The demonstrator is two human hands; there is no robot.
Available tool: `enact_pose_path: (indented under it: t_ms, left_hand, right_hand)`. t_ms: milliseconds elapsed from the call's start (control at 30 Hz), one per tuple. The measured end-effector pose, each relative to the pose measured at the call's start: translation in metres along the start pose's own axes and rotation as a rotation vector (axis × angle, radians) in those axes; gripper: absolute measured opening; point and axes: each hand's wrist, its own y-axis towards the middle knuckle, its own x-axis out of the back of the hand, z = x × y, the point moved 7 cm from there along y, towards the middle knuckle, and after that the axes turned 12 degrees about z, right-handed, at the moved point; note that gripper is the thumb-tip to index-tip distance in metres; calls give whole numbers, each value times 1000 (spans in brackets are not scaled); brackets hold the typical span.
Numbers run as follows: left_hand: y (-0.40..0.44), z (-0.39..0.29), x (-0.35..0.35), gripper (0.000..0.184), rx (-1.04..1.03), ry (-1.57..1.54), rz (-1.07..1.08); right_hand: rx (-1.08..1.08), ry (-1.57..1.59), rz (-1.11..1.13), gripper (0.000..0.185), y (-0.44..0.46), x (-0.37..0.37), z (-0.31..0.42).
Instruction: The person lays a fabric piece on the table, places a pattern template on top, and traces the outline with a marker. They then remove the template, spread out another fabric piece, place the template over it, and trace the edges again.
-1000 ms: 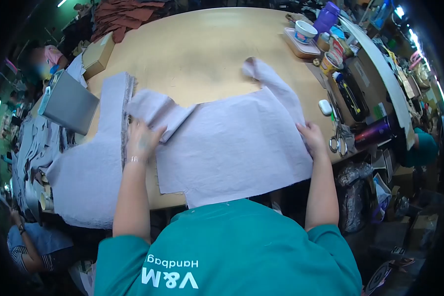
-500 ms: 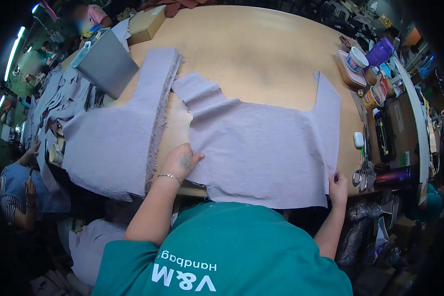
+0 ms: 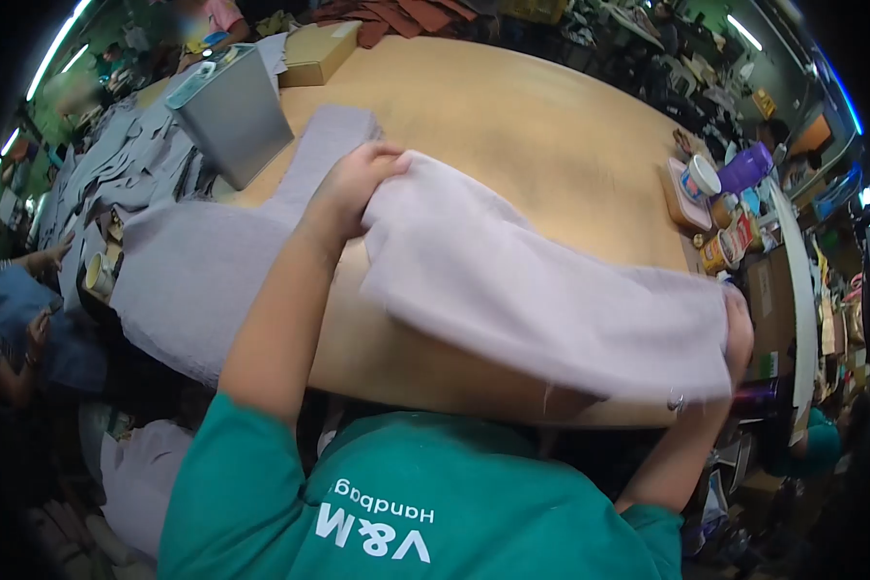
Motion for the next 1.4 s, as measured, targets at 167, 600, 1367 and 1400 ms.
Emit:
enact_pose_path:
  t_ms: [167,600,1367,1400]
  left_hand:
    - [137,-61,52,34,-187,-162,-50]
    - [54,-35,69,46,-387,322,-14]
    - [-33,124,14,63,-194,1058,-117]
    - [-45,117,12,60,-48,1051,-152]
  right_hand:
    - [-62,58,-15,17,176,60,-2]
    - [-82,-97,-104,14,98,12,-62]
    - [-54,-313,92,69,-57,-39,-141]
    - [-11,-476,97,68,-61,-37,-138]
